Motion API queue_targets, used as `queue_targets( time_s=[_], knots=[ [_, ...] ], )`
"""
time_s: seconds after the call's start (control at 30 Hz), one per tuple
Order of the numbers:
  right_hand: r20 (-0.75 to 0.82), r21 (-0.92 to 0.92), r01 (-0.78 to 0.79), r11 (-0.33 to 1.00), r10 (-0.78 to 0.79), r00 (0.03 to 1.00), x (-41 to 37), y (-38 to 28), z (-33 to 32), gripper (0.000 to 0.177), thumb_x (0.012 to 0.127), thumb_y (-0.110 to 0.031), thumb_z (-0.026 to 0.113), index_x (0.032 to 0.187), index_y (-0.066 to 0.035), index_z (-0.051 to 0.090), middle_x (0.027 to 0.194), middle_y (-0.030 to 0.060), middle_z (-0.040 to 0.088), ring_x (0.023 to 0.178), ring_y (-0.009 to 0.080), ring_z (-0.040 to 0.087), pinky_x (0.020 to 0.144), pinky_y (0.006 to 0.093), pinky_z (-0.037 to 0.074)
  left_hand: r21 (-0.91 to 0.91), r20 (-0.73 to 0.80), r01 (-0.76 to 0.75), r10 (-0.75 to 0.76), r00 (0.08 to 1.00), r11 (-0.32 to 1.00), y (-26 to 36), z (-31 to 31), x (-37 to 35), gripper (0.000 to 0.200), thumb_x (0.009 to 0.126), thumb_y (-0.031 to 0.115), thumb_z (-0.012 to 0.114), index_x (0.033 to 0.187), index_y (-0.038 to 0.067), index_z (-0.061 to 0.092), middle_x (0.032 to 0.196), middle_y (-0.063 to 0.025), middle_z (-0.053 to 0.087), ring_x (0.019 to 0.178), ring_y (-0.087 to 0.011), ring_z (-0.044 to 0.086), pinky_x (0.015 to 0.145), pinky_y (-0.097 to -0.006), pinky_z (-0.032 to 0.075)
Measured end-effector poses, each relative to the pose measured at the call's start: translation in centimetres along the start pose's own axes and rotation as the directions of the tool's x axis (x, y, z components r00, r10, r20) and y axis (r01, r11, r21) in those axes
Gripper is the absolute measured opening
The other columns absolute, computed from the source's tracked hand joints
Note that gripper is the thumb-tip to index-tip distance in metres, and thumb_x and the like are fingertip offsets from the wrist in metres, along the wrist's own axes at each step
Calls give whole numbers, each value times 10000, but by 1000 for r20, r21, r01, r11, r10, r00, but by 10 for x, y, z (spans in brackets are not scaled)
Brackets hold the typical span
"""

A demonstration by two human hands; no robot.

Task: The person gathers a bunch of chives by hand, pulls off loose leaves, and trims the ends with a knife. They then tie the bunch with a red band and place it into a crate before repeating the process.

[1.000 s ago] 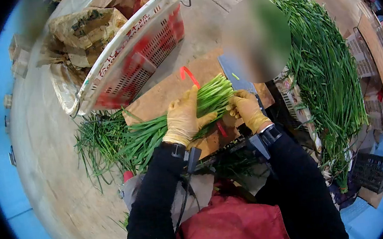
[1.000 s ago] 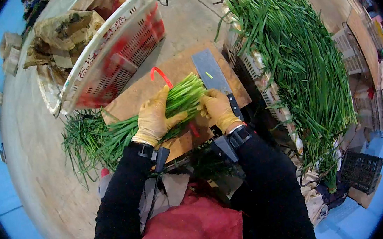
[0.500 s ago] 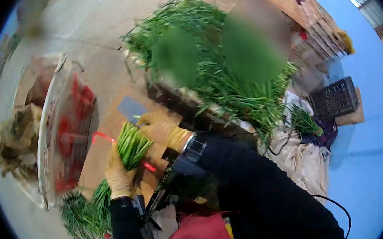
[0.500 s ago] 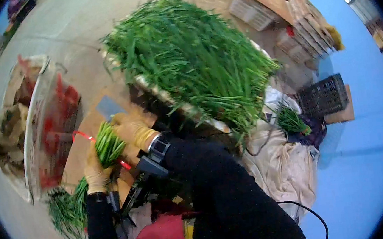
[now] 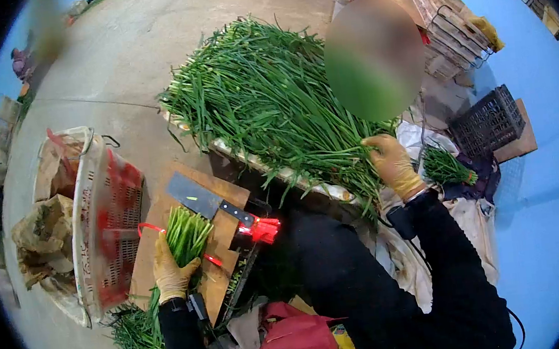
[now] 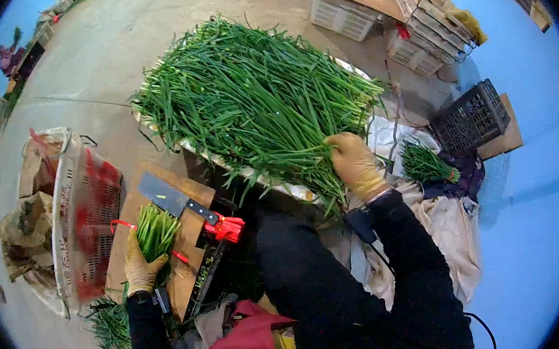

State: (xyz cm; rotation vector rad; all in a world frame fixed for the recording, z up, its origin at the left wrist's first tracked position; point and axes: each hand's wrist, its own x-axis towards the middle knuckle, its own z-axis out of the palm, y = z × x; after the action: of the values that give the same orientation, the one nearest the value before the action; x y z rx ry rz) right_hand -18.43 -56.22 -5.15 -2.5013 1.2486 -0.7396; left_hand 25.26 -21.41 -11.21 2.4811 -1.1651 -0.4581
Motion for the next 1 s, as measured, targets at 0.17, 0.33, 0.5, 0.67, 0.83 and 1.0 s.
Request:
queue_targets(
  time_s=[0.17,0.33,0.5,0.67,0.83,1.0],
  knots=[
    [104,1,-336,942,335,937,-6,52,18,559,877,-370,654,1275,8,549,1184,249,611,1085,400,589,923,432,470,165,-126,-116,138,982,979,0,-6,-5,1083,658,323,844,1512,57,233,1485,-280,329,1376,-423,319,1119,-470,286],
    [204,-114,-383,917,399,894,16,5,31,819,842,-492,676,1407,33,399,1235,286,581,1147,417,557,962,429,449,100,-134,-146,158,978,984,19,-8,-14,932,761,302,763,1501,45,257,1477,-289,333,1363,-434,329,1128,-464,275],
    [403,-92,-138,986,164,900,16,-4,34,822,761,-475,721,1399,-39,443,1098,238,632,1034,395,598,900,443,473,82,-167,-262,273,947,961,37,-4,-18,892,773,250,756,1480,-2,274,1462,-273,363,1347,-417,365,1124,-451,296],
    [449,14,-179,984,154,880,36,2,27,715,735,-459,724,1265,-1,577,1148,251,623,1075,397,590,930,418,469,83,-163,-355,364,917,931,52,2,-14,856,824,255,741,1486,-2,265,1468,-232,373,1341,-362,400,1105,-410,337],
    [388,-60,-265,962,267,882,64,-15,44,943,721,-564,719,1327,107,454,1164,276,624,1070,406,610,931,412,485,-85,-160,-407,391,906,909,70,7,-13,845,805,272,748,1458,-28,304,1422,-270,410,1307,-420,415,1101,-440,331],
    [489,-358,-195,913,361,794,66,-63,63,811,723,-423,753,1310,51,458,1228,228,595,1092,353,622,889,419,529,-77,-147,-418,404,903,905,76,11,-12,833,788,231,756,1453,-18,320,1404,-269,438,1290,-423,437,1080,-437,356]
  ],
)
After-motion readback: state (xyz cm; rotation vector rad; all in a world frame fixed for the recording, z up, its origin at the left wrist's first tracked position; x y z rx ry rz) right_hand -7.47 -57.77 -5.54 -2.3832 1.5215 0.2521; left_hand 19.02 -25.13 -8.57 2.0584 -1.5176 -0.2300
